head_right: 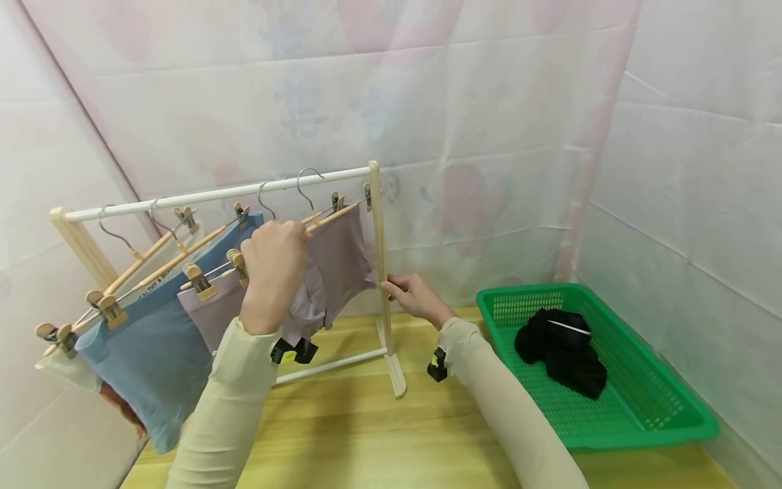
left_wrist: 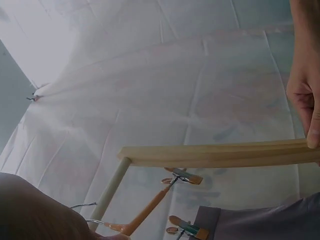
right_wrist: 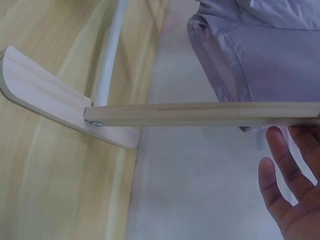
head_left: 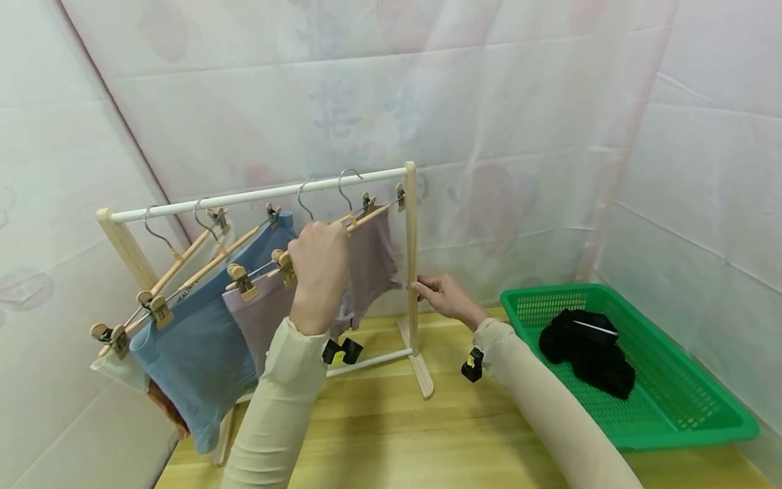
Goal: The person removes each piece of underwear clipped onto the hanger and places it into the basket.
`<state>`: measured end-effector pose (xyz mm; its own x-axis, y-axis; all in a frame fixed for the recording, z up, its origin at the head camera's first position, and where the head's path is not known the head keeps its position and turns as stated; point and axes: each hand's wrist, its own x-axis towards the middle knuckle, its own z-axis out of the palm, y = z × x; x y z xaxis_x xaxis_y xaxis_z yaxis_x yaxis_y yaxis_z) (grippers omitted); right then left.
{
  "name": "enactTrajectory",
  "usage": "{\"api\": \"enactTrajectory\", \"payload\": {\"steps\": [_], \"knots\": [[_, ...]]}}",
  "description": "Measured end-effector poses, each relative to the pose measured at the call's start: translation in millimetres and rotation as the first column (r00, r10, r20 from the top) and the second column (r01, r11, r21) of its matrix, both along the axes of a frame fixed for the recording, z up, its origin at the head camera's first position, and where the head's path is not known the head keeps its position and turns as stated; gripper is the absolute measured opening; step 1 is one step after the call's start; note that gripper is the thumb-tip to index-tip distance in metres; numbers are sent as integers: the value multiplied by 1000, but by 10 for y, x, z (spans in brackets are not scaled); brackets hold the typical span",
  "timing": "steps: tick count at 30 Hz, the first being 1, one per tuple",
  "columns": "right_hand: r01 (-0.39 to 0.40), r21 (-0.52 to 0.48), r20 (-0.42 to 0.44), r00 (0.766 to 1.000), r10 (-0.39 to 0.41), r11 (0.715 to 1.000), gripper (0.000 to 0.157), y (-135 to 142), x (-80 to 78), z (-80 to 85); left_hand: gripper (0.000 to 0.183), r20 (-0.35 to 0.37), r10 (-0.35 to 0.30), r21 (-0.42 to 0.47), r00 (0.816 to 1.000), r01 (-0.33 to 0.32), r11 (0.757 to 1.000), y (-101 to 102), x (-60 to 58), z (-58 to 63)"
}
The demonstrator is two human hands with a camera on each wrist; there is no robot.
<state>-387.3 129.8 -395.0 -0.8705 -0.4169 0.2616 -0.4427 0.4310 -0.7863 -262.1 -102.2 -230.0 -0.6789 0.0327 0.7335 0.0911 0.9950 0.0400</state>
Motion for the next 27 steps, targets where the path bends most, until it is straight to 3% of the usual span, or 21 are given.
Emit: {"api": "enactTrajectory", "payload": {"steps": [12,18,27], "knots": [[-1,-14,-60,998,1,1000,41,-45,9,-23,14,7,3,-46,1000,-3,999,55,-220,1],[26,-1,-50,998,-26,1000,41,-53,21,-39,16,17,29,-60,999,-28,998,47,-234,-49],[12,-20,-50,999,-13,1000,40,-51,-12,-35,23,-26,6,-30,1000,-7,1000,41,-234,11]]}}
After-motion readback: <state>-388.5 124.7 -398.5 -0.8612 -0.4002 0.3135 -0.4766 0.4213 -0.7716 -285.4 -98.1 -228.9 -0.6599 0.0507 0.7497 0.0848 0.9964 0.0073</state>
